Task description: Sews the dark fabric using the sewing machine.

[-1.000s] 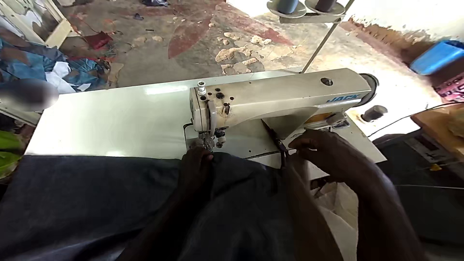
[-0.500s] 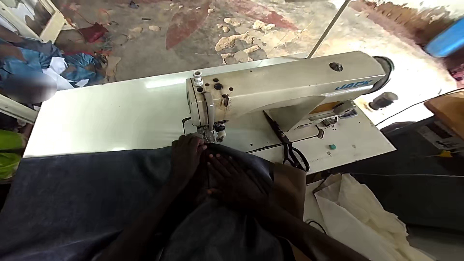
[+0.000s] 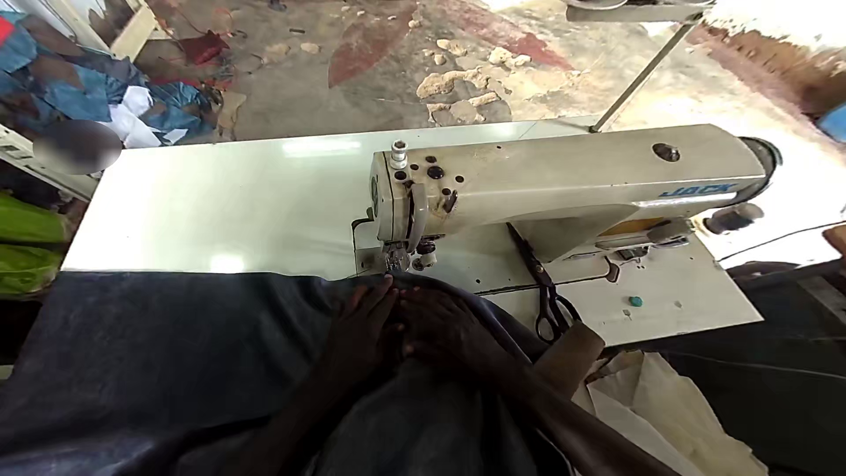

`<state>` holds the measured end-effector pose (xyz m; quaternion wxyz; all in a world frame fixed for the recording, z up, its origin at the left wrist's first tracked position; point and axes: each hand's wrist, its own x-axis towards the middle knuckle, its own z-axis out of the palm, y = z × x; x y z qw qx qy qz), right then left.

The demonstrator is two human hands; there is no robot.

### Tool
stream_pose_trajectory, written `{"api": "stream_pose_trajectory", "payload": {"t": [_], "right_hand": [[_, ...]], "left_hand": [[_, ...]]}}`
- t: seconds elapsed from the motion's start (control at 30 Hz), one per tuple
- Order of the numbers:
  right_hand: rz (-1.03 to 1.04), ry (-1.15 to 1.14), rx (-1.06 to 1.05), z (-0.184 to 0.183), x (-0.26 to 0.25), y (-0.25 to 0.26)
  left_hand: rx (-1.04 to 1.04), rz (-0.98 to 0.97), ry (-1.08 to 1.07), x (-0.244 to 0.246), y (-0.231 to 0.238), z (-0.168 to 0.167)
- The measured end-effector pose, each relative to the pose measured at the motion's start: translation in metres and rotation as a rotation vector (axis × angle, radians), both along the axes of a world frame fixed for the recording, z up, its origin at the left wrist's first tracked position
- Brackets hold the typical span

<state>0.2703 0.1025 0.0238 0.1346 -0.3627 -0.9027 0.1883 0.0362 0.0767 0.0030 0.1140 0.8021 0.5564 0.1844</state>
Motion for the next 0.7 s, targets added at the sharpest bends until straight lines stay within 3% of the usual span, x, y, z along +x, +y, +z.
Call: {"api": "stream_pose_trajectory", "payload": {"t": [0.27,0.53,0.7], "right_hand": [[0.0,-0.025,0.026,-0.004,-0.002,0.003],[-0.043,0.007,0.015,0.003,-0.006,0.01],[-0.104,0.027,0.055,0.002,-0.023,0.017]], "left_hand": [[-0.031,-0.049,-0.043,-0.015,0.027,0.015],[0.041,-0.036,0.191,-0.025,0.055,0.017],[0.024,0.001,0.201,-0.02,0.05,0.012]]}}
